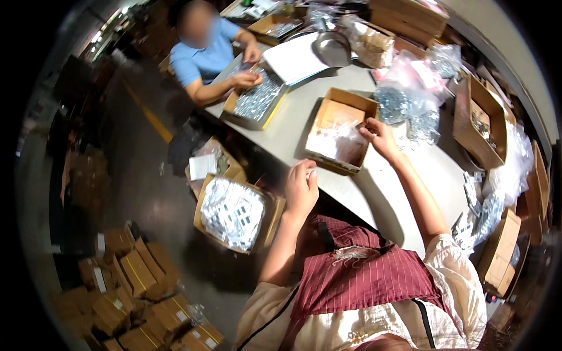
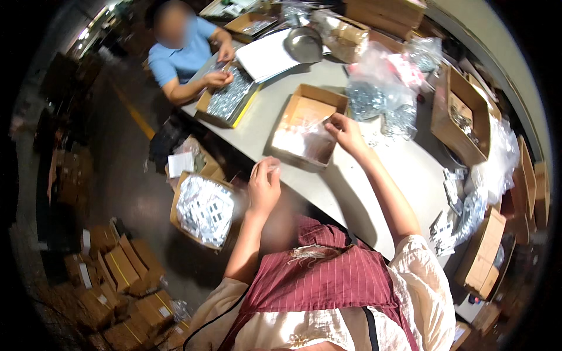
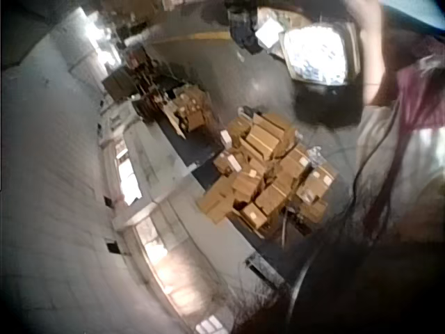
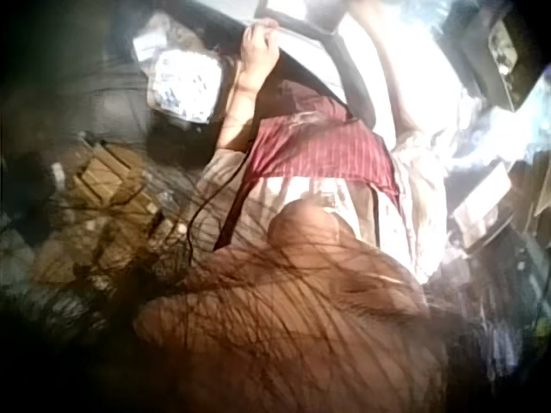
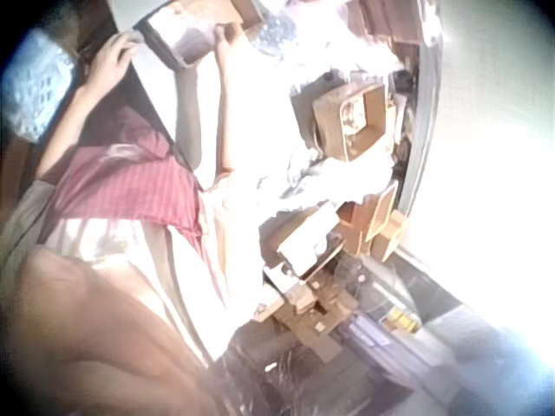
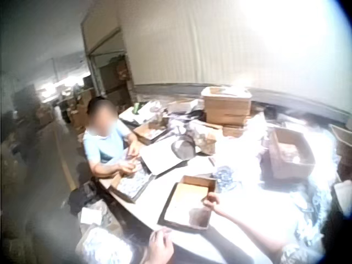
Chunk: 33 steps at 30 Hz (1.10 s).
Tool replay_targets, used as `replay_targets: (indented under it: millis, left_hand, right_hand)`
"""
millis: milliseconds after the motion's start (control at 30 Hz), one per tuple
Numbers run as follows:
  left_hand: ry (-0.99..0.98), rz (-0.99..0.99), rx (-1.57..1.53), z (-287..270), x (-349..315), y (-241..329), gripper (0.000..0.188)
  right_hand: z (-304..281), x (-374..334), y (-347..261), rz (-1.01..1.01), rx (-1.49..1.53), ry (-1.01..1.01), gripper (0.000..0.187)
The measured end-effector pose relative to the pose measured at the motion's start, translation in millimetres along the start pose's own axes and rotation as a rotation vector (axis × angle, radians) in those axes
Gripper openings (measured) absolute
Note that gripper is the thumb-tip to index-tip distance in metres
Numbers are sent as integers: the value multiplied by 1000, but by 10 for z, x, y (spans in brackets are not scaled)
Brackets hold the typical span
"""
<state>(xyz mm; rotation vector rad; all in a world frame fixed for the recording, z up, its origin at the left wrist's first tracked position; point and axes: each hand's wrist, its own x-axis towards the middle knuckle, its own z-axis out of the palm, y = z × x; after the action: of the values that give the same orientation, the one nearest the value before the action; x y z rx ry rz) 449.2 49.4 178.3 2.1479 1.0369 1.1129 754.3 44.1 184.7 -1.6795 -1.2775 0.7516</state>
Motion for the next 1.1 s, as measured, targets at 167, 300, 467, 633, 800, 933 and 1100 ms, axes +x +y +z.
replay_targets:
  millis: [167, 300, 467, 633, 800, 933, 1100]
  left_hand:
    - [-282, -195, -360, 497, 458, 449, 77]
    - [-620, -760, -1272, 833, 521, 825, 28]
    - [-932, -609, -949, 1282, 153, 924, 14]
    - [-1087, -511, -612, 1446, 97, 948, 17]
    - [-904, -182, -628, 1617, 197, 720, 17]
    - [-973, -75, -501, 1508, 168, 908, 17]
    - [-1062, -270, -455, 1380, -20, 896, 14]
  right_hand:
    - [-181, -710, -345, -48, 644, 6, 16]
    - [-306, -1214, -301, -53, 805, 211, 16]
    - [-584, -1764, -55, 136, 754, 228, 37]
    - [-596, -2308, 556, 386, 677, 335, 27]
    - [-545, -2292, 543, 366, -72, 445, 24]
    - [-474, -1757, 825, 142, -381, 500, 31]
    - [-296, -1359, 820, 68, -531, 506, 33]
